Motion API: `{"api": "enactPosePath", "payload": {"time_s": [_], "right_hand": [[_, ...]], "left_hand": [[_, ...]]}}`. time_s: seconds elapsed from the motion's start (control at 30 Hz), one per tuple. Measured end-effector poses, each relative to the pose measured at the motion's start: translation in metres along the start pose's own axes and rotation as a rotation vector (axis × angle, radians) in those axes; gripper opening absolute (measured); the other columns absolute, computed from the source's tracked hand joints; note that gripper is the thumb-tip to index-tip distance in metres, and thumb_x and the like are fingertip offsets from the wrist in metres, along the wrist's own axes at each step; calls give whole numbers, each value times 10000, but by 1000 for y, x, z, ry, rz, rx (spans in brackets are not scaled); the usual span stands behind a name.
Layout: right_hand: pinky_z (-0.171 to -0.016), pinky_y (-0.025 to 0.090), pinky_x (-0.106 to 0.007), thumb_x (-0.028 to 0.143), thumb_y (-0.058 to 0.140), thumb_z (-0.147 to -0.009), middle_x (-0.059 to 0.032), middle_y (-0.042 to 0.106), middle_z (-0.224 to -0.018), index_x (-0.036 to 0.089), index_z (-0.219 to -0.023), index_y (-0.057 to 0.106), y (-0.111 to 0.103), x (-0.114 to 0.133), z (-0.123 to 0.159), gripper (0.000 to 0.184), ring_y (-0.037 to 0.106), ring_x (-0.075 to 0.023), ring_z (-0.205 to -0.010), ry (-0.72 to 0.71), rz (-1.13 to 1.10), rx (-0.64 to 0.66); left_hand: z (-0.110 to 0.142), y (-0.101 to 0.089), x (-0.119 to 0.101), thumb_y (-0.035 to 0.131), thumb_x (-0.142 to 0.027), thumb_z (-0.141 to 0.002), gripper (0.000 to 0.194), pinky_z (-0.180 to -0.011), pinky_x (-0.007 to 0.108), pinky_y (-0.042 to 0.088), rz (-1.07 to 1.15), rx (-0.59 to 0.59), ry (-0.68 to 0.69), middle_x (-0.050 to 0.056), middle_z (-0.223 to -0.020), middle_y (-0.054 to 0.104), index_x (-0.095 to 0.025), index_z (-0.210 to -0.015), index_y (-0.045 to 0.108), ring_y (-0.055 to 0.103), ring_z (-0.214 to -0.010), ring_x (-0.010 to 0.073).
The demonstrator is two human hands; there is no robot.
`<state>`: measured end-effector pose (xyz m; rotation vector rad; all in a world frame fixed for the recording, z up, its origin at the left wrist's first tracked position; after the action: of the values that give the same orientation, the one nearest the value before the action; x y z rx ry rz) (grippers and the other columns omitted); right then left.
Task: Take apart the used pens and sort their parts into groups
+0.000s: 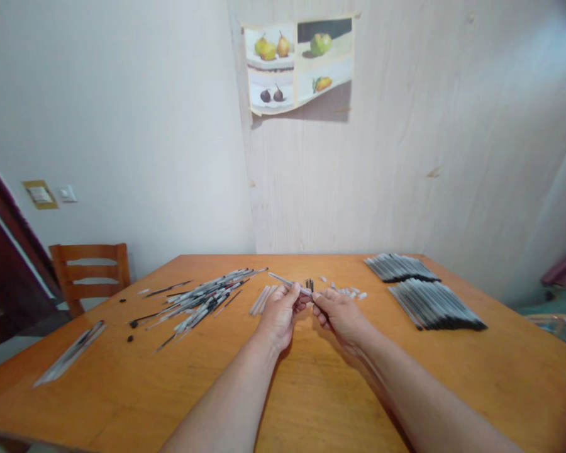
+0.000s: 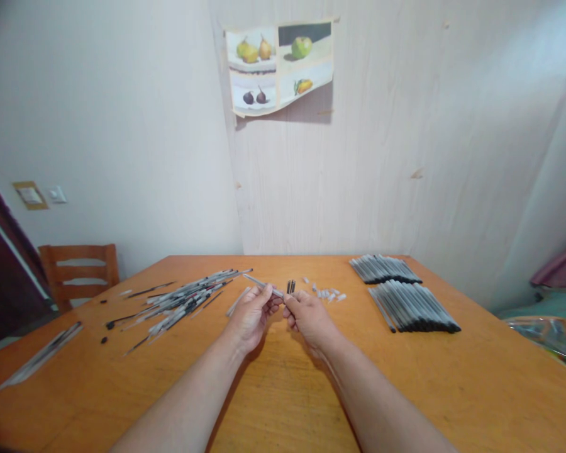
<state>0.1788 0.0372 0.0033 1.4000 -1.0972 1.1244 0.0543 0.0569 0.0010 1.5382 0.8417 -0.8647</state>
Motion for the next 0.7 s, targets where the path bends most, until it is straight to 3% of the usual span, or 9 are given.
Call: {"api": "enactPosePath", "payload": {"time_s": [0.1,0.27,0.43,0.6,0.7], "right_hand": [[-373,289,-152,423,658,-775,40,593,-617,185,-769,551,0,2,0,261,447,-46,-425,0,-25,-10],[-335,245,-160,480,490,-878,9,596,-561,167,-754,584,-1,-3,-1,349,443,-58,-372,80,34,14],[-375,305,-145,362,671,-771,44,585,-595,179,-743,562,-3,2,-1,215,450,-41,-421,1,23,2],[-330,252,-158,456,516,-876,-3,621,-608,163,-765,599,-2,-2,0,324,468,-56,-394,60,5,29],[-354,286,-149,408,588,-845,16,605,-592,165,-748,586,-3,-2,-1,262,453,-45,-401,32,38,23]], "left_hand": [[0,-1,-1,768,-422,-734,328,-674,222,445,-11,-7,8,55,-829,712,-149,-836,620,634,-714,111],[0,-1,0,769,-429,-735,340,-664,221,446,-3,0,1,54,-826,715,-149,-857,619,637,-711,111],[0,-1,1,774,-416,-730,330,-650,218,447,7,-12,-7,46,-798,709,-149,-836,611,635,-689,105],[0,-1,0,775,-411,-730,335,-647,213,452,2,-10,-10,42,-790,709,-150,-842,598,636,-682,103],[1,-1,1,761,-397,-750,318,-640,208,457,3,-11,-23,55,-809,716,-145,-847,594,641,-675,101]]}}
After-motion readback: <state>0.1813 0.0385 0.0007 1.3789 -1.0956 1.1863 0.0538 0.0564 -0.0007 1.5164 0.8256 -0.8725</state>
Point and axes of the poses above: each hand's wrist, its own z-axis away from the middle knuckle, its own y-axis out of the palm, x = y × z, the point moved 6 cm from there along -z, towards the middle knuckle
